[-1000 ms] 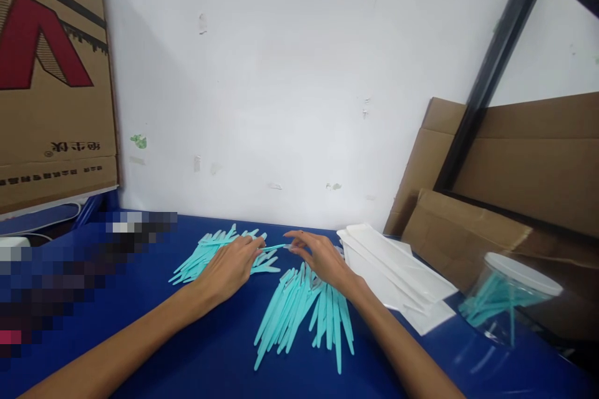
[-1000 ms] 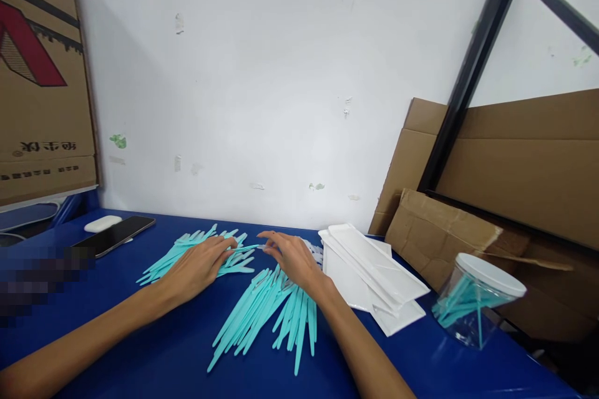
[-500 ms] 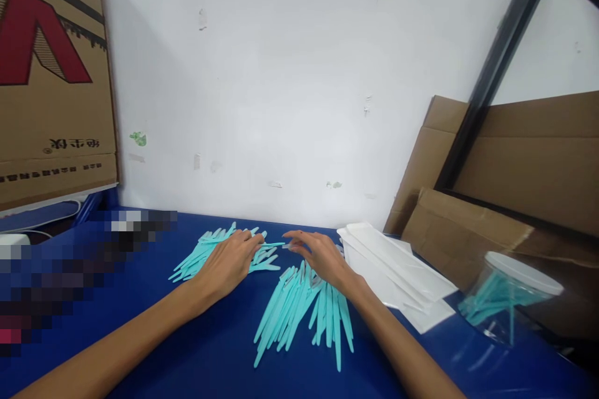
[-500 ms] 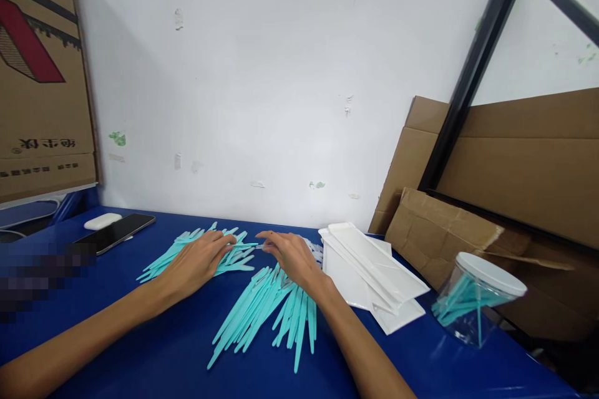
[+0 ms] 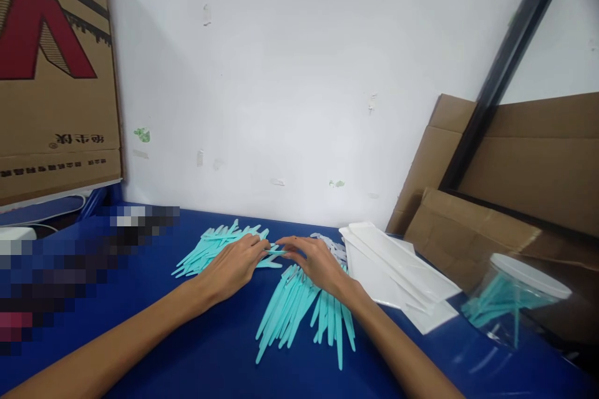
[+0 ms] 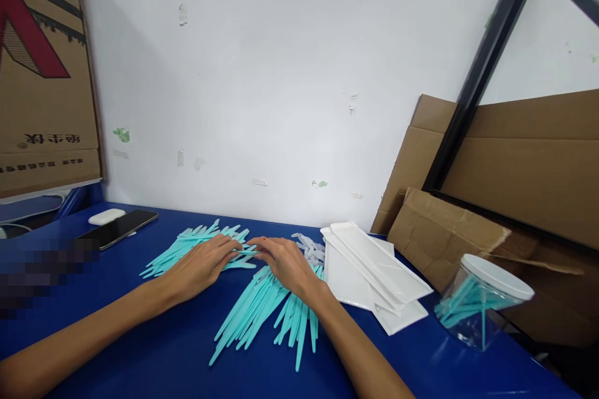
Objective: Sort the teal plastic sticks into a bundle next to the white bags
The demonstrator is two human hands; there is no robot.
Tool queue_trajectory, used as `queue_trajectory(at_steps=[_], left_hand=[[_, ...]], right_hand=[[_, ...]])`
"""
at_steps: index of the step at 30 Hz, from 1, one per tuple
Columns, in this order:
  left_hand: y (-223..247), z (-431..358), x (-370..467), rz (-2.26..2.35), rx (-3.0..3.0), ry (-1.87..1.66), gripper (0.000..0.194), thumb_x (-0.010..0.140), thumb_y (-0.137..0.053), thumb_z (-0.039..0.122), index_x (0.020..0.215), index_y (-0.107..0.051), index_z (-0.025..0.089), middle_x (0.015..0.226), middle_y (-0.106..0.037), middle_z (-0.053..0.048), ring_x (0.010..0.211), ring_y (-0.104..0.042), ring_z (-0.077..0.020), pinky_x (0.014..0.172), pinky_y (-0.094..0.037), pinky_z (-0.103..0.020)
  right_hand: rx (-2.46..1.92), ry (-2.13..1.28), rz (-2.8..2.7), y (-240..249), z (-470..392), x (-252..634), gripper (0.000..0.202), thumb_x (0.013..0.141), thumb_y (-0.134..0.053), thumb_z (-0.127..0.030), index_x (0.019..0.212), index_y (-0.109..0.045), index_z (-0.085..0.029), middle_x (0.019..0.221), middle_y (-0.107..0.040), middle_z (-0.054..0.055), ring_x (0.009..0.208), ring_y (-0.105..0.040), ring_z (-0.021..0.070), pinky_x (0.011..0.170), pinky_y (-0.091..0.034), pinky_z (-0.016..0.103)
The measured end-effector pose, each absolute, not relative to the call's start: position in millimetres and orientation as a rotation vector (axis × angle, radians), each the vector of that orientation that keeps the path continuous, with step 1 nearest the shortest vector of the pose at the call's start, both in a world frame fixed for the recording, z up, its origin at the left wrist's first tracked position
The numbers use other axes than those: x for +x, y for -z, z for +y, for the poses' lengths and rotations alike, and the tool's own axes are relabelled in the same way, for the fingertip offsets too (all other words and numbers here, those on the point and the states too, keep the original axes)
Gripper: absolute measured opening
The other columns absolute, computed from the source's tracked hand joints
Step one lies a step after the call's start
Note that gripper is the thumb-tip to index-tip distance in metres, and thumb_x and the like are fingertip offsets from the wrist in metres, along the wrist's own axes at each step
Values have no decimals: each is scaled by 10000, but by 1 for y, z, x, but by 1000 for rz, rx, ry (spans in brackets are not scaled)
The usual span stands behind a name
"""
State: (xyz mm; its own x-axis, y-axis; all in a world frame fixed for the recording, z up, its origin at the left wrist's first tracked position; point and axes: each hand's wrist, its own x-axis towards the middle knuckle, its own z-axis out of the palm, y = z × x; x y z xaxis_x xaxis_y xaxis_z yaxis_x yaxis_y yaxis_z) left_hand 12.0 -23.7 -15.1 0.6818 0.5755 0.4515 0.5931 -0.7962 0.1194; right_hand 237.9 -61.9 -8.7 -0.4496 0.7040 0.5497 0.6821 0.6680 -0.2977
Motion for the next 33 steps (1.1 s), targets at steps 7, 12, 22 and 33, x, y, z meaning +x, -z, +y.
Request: queue_trajectory(at_steps=[7, 12, 22, 33], left_hand=[[24, -20, 10, -929, -2838, 816, 321, 1027, -287, 281, 1171, -566, 215, 1027, -600, -71, 905, -583, -200, 777, -450, -323], [21, -21, 12, -932, -2744, 757, 297, 1015, -312, 240, 1135, -582, 213, 970, -622, -74, 866, -589, -202, 737, -438, -308], [-7, -12, -4, -1312, -2388, 354, 278, 947, -350, 164, 908, -624, 141, 810, -644, -121, 822, -582, -268, 649, -417, -335], [-3, -36, 15, -991, -2596, 514, 325, 980, -313, 262, 876, -608, 171, 870, -612, -111, 924, -531, -263, 755, -460, -375]], right_hand=[[-1014, -123, -2118, 10, -61, 236, 267, 956, -557, -289, 1216, -614, -311, 1015, -722, -4, 929, -690, 162, 832, -526, 279], [-1057, -121, -2155, 7, -61, 237, 298, 967, -536, -335, 1260, -579, -310, 1033, -725, -1, 948, -689, 168, 844, -525, 290], [-1786, 516, -2191, -5, -43, 308, 362, 1017, -389, -385, 1057, -704, -211, 951, -743, 97, 893, -679, 244, 786, -447, 331], [-1880, 544, -2171, 11, -36, 313, 269, 958, -540, -374, 990, -742, -199, 965, -735, 115, 996, -622, 269, 848, -403, 372]])
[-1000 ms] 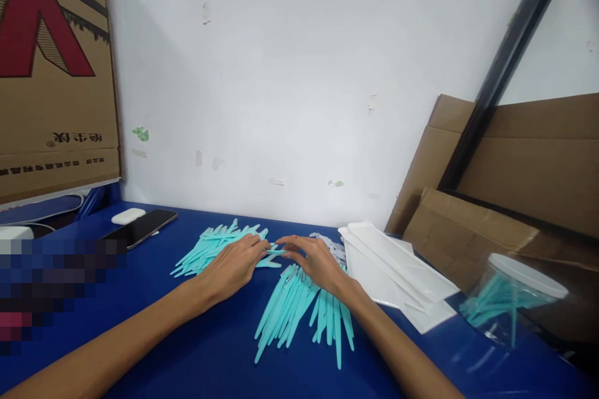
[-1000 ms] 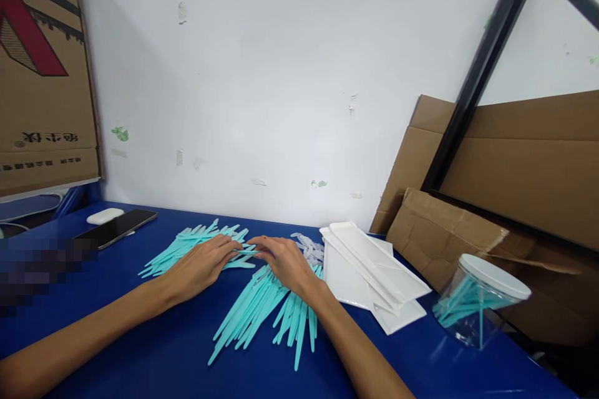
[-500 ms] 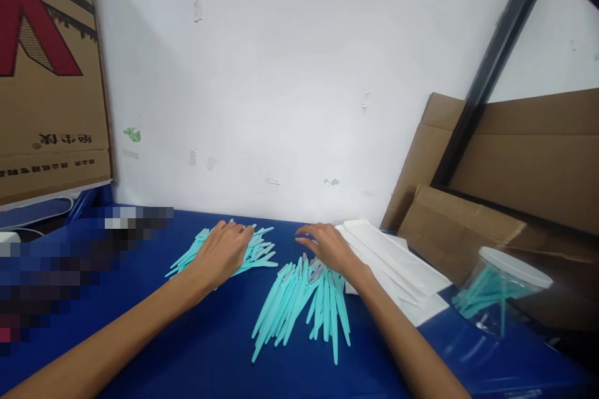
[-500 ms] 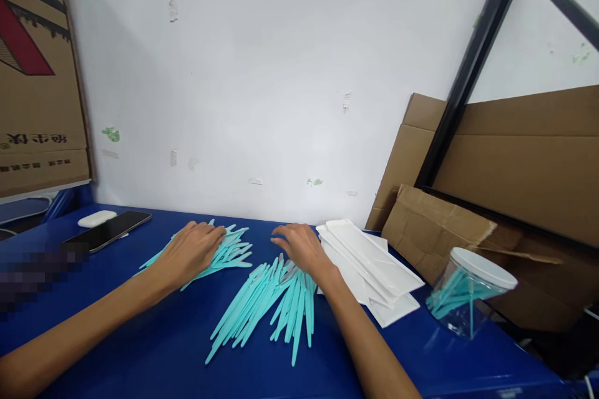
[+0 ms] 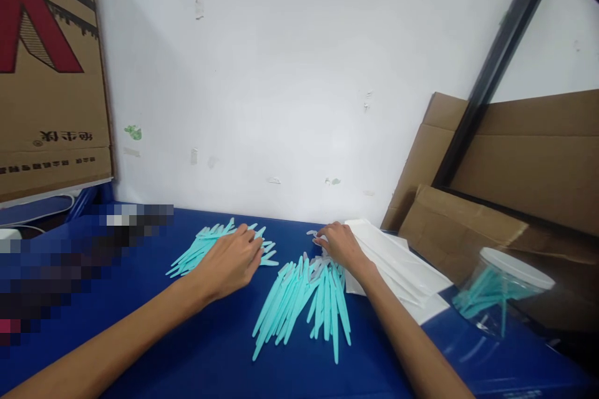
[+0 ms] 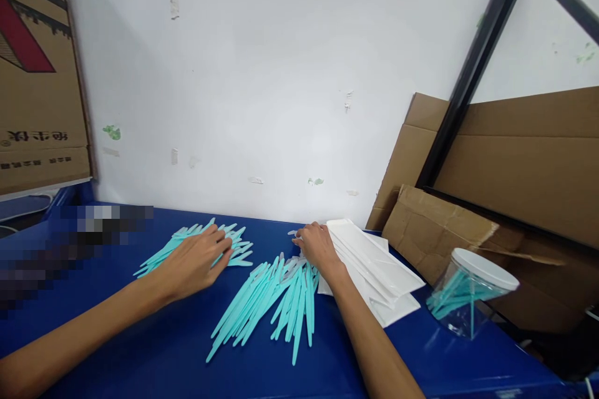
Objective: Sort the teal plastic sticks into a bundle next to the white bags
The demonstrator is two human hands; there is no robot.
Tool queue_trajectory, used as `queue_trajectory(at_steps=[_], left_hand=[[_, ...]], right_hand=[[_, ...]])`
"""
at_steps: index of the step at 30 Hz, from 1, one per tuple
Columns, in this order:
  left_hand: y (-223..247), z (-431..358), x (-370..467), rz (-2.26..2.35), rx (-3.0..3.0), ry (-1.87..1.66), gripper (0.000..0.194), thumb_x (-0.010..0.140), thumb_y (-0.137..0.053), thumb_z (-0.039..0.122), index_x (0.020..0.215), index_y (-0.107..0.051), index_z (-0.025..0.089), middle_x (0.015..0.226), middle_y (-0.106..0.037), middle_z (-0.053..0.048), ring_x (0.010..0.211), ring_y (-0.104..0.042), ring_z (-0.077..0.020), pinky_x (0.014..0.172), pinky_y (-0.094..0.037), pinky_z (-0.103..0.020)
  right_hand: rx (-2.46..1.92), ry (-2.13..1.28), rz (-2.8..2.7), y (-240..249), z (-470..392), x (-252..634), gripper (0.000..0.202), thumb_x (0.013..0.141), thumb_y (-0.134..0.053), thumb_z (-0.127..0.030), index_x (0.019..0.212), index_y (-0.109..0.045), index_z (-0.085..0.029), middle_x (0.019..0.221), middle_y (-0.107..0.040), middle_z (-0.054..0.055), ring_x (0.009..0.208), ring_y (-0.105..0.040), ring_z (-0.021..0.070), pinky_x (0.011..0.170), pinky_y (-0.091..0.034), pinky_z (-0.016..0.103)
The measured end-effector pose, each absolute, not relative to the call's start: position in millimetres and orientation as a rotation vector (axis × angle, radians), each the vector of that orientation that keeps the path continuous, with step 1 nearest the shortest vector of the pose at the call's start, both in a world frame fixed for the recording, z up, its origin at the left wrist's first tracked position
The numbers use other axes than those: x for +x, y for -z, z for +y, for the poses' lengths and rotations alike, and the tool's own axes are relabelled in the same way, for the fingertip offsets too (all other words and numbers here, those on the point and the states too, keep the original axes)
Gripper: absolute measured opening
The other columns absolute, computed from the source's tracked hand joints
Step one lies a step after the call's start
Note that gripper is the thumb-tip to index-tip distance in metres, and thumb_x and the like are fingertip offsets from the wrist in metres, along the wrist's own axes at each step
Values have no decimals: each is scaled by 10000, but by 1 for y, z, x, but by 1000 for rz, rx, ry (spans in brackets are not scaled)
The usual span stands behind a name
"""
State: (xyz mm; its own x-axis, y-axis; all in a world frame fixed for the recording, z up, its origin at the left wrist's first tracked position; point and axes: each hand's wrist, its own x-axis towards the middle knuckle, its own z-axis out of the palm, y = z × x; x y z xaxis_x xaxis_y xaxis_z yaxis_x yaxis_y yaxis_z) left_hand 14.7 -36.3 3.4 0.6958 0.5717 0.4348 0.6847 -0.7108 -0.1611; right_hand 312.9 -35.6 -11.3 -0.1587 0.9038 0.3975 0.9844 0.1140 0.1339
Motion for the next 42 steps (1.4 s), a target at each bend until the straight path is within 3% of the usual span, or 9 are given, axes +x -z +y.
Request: queue_trajectory(at_steps=[6, 11, 18, 24, 33, 42], left_hand=[[7, -62, 24, -821, -2893, 349, 306, 968, -370, 372, 833, -585, 200, 806, -631, -77, 893, -580, -265, 720, -438, -367], [9, -64, 24, -919, -2909, 241, 275, 942, -376, 372, 838, -571, 209, 762, -644, -65, 675, -587, -233, 595, -386, -339], [7, -59, 19, -978, -2844, 242, 184, 879, -426, 310, 798, -552, 203, 727, -640, -76, 608, -584, -236, 525, -319, -324], [8, -57, 19, -992, -2843, 261, 182, 867, -443, 317, 775, -549, 199, 735, -638, -79, 633, -593, -236, 549, -338, -324], [10, -58, 19, -991, -2860, 250, 193, 880, -433, 309, 771, -553, 203, 723, -637, -65, 637, -587, -228, 566, -332, -314], [5, -59, 19, -912, -2888, 262, 230, 913, -387, 265, 732, -516, 205, 687, -611, -43, 595, -552, -201, 539, -278, -313]], right_hand=[[-1881, 514, -2203, 17, -30, 309, 183, 926, -607, -310, 857, -743, -208, 923, -722, 86, 974, -598, 250, 844, -379, 361], [-1857, 532, -2244, 20, -27, 303, 229, 949, -569, -314, 819, -720, -202, 881, -714, 81, 943, -599, 244, 824, -366, 353], [-1773, 553, -2204, 11, -35, 293, 235, 1013, -426, -298, 1018, -632, -185, 798, -723, 63, 745, -658, 207, 725, -388, 306], [-1621, 368, -2196, 8, -45, 283, 245, 1025, -386, -362, 1103, -570, -220, 845, -727, 29, 757, -671, 197, 599, -377, 261], [-1463, 124, -2296, 10, -46, 276, 221, 1015, -426, -362, 1026, -590, -216, 817, -715, 5, 729, -664, 159, 632, -421, 246], [-1395, 158, -2301, 8, -46, 275, 254, 968, -530, -372, 1112, -681, -227, 954, -719, 44, 929, -656, 196, 789, -468, 285]])
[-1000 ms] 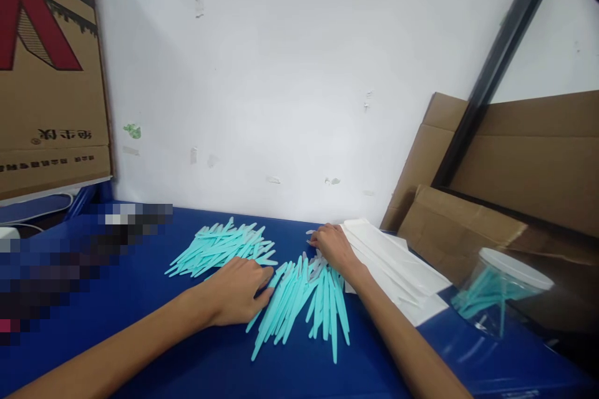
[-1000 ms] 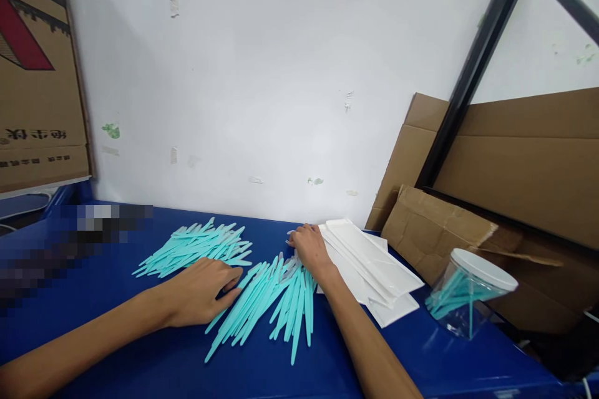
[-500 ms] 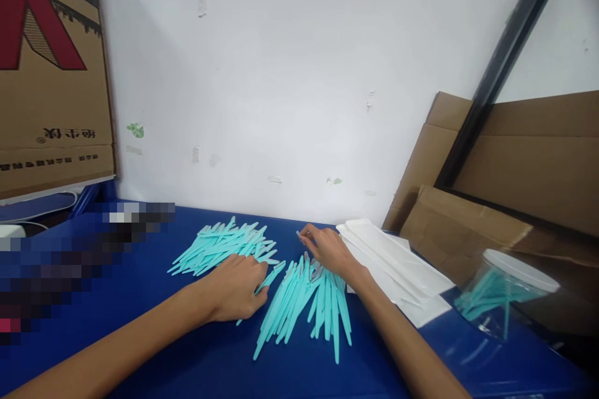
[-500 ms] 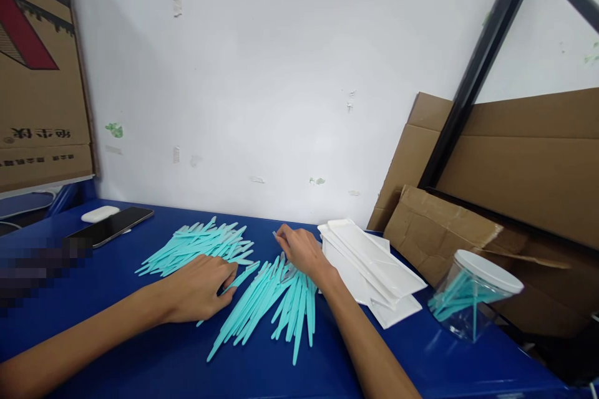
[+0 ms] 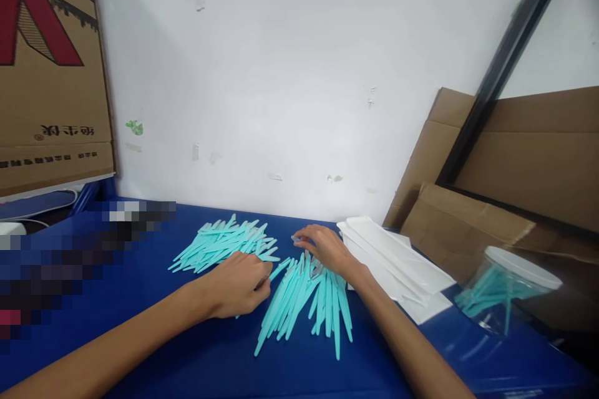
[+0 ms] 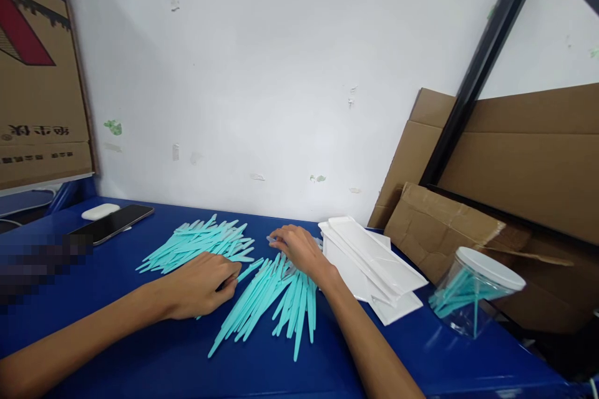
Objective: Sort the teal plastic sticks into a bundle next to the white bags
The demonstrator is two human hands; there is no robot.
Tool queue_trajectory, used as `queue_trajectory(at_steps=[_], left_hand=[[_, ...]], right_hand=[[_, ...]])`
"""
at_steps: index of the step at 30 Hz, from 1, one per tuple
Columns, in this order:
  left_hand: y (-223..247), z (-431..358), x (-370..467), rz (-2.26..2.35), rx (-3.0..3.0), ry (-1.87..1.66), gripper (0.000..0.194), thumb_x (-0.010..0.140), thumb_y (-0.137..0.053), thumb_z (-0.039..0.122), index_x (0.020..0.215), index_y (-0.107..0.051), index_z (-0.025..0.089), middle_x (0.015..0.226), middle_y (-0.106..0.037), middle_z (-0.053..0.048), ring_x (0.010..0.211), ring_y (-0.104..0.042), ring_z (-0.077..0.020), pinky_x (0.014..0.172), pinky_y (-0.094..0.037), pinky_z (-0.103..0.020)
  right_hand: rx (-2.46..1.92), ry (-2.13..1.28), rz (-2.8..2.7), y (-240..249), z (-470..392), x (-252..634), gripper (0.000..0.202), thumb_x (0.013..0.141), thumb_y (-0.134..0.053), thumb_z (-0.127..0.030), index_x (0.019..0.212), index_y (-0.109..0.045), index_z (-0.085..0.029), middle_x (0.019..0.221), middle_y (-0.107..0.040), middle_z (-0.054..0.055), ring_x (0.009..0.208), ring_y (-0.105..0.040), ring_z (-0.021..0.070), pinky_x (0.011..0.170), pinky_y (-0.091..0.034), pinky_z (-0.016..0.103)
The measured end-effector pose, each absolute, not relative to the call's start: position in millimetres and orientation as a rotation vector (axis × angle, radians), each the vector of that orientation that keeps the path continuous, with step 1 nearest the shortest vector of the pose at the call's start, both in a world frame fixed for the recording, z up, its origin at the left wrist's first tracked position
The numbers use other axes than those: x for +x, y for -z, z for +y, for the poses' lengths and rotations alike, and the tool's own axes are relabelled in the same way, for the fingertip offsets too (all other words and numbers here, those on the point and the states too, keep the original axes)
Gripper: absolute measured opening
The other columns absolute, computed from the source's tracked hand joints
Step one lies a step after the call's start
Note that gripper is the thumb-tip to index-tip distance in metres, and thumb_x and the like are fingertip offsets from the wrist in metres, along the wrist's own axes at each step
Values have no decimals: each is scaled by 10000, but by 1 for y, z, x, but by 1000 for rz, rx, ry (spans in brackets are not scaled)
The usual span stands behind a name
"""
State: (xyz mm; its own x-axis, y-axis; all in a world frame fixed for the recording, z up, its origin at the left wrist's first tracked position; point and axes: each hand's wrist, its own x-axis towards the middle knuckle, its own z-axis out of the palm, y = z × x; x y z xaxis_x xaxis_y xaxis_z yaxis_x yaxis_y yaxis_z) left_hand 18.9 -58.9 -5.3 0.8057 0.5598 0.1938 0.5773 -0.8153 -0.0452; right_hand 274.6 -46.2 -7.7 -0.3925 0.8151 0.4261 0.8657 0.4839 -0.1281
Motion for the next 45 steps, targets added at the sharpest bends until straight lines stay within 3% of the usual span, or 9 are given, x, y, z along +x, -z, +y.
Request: queue_trajectory(at_steps=[8, 12, 19, 26, 34, 41, 45], left_hand=[[7, -53, 18, -893, -2833, 274, 320, 978, -282, 279, 816, -548, 205, 715, -644, -62, 614, -585, -224, 559, -311, -316], [6, -44, 17, -1004, -2720, 279, 336, 997, -230, 275, 960, -554, 193, 691, -641, -71, 592, -592, -251, 560, -322, -326], [0, -37, 12, -1103, -2639, 215, 295, 946, -294, 145, 1104, -538, 195, 817, -686, -89, 654, -633, -259, 593, -358, -326], [3, -31, 11, -1131, -2586, 184, 328, 870, -359, 72, 1110, -549, 190, 852, -682, -100, 684, -641, -270, 613, -380, -331], [1, -31, 13, -1056, -2601, 191, 292, 937, -325, 136, 1091, -567, 187, 826, -675, -86, 625, -624, -245, 572, -364, -317], [3, -31, 9, -903, -2581, 169, 297, 879, -390, 45, 1066, -568, 191, 904, -686, -86, 743, -641, -247, 633, -388, -325], [2, -31, 10, -924, -2609, 243, 268, 946, -354, 117, 1116, -544, 199, 832, -677, -61, 701, -629, -249, 611, -391, -325]], right_hand=[[-1366, 145, -2302, 7, -47, 274, 227, 976, -517, -363, 1046, -684, -226, 963, -713, 38, 886, -660, 184, 757, -463, 272], [-1376, 48, -2276, 5, -49, 272, 209, 984, -501, -365, 1045, -646, -228, 934, -724, 15, 821, -671, 167, 700, -453, 253], [-1345, 84, -2273, 1, -53, 267, 250, 1005, -451, -363, 1099, -649, -242, 954, -732, 18, 812, -672, 170, 704, -446, 261], [-1375, 160, -2251, -1, -54, 267, 265, 1007, -439, -375, 1104, -654, -253, 978, -733, 21, 861, -674, 184, 744, -453, 271], [-1286, 201, -2330, 2, -55, 261, 265, 1000, -463, -371, 1085, -679, -244, 941, -734, 25, 873, -672, 187, 755, -448, 274], [-1200, 257, -2310, 8, -60, 246, 256, 989, -494, -357, 1093, -697, -241, 915, -738, 31, 838, -661, 184, 787, -448, 301], [-1216, 227, -2297, 6, -60, 245, 252, 988, -494, -370, 1117, -678, -256, 956, -735, 12, 894, -663, 180, 816, -446, 300]])
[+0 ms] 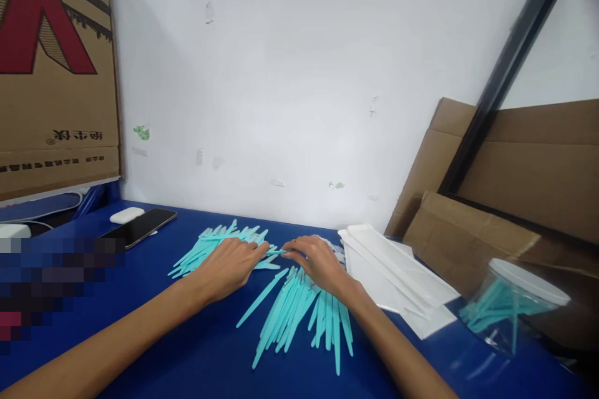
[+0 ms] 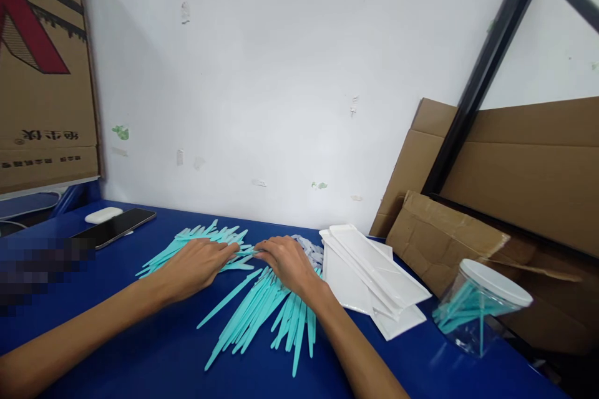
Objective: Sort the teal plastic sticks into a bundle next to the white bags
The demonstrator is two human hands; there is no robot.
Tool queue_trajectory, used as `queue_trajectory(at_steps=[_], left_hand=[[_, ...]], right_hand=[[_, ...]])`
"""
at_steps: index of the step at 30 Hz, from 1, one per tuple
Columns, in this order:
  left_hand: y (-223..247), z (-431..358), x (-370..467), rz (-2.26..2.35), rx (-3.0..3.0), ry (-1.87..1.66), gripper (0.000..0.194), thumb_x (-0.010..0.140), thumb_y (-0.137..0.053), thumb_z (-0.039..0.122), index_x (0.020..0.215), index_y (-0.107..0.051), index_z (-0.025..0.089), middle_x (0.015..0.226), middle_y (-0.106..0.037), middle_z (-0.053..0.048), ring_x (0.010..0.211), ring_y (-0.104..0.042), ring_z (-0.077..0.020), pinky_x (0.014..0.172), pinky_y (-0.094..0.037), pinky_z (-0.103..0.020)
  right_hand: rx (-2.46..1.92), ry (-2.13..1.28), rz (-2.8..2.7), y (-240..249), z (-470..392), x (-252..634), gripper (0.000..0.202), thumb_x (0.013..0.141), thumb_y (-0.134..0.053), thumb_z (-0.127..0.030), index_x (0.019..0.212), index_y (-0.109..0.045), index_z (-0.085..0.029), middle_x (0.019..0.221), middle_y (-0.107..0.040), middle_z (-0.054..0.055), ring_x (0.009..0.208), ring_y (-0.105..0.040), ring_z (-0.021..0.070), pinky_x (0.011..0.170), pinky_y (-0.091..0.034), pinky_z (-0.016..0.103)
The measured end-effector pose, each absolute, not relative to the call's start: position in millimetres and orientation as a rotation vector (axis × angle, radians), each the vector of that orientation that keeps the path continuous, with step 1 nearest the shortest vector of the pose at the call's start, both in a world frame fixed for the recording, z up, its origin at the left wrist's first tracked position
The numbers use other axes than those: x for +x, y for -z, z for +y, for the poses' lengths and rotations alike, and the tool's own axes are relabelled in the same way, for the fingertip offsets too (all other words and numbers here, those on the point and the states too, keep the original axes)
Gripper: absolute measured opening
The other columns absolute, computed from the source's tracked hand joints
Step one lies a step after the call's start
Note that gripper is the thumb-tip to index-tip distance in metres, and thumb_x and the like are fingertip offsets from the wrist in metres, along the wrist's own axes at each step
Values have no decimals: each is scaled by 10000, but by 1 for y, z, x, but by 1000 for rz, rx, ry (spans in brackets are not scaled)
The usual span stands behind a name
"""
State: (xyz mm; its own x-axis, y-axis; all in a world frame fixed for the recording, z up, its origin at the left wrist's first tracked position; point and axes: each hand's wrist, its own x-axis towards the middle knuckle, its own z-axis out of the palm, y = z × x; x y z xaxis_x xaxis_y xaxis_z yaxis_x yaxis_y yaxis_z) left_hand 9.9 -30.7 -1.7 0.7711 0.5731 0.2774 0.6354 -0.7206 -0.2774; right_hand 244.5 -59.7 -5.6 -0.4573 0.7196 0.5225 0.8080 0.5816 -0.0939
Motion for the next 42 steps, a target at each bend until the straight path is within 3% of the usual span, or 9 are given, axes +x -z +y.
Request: queue_trajectory(at_steps=[4, 7, 13, 18, 21, 27, 37, 42], left_hand=[[-6, -29, 11, -1084, -2556, 307, 259, 977, -317, 176, 1099, -546, 175, 822, -651, -78, 717, -622, -257, 578, -391, -313], [-11, -20, 3, -1247, -2442, 322, 269, 965, -311, 166, 1008, -575, 141, 898, -624, -129, 823, -615, -286, 589, -412, -323], [-8, -3, -15, -1444, -2388, 227, 311, 947, -336, 189, 892, -630, 106, 908, -601, -159, 800, -617, -277, 633, -449, -357], [-10, -19, -2, -1211, -2449, 333, 328, 984, -314, 287, 987, -610, 148, 937, -607, -121, 869, -597, -257, 631, -440, -324], [-6, -38, 11, -968, -2653, 358, 339, 995, -295, 286, 908, -604, 177, 907, -611, -94, 857, -585, -227, 655, -435, -320], [10, -60, 25, -852, -2774, 310, 271, 937, -455, 401, 970, -613, 183, 1011, -634, -116, 955, -588, -287, 674, -450, -365], [12, -52, 23, -963, -2757, 250, 225, 917, -413, 233, 847, -618, 172, 877, -673, -105, 747, -634, -247, 609, -421, -347], [12, -50, 23, -975, -2735, 301, 235, 932, -387, 243, 831, -588, 175, 834, -680, -100, 695, -630, -230, 569, -374, -318]], right_hand=[[-1287, 270, -2207, -1, -56, 256, 308, 967, -524, -412, 1238, -595, -283, 1073, -709, 17, 1023, -632, 189, 914, -423, 323], [-1441, 311, -2077, -2, -51, 272, 252, 992, -472, -376, 1165, -608, -254, 1116, -685, 38, 1043, -610, 190, 920, -413, 327], [-1921, 454, -2026, 10, -37, 300, 259, 985, -451, -282, 1149, -639, -213, 1073, -709, 83, 1065, -605, 248, 946, -362, 387], [-2015, 474, -2105, 21, -32, 305, 359, 1018, -345, -306, 1239, -617, -229, 1139, -701, 100, 1111, -602, 245, 964, -351, 386], [-2056, 497, -2113, 25, -30, 305, 333, 988, -408, -259, 1227, -632, -194, 1062, -721, 127, 1039, -638, 254, 930, -373, 374], [-2020, 511, -2158, 27, -25, 304, 299, 926, -503, -172, 1179, -662, -194, 947, -751, 112, 908, -686, 254, 838, -415, 335], [-1915, 478, -2208, 23, -30, 297, 376, 859, -537, -50, 1183, -658, -197, 953, -750, 106, 899, -689, 258, 769, -423, 301], [-1858, 406, -2208, 24, -28, 304, 418, 830, -523, 4, 1166, -661, -203, 973, -749, 79, 913, -691, 223, 732, -439, 252]])
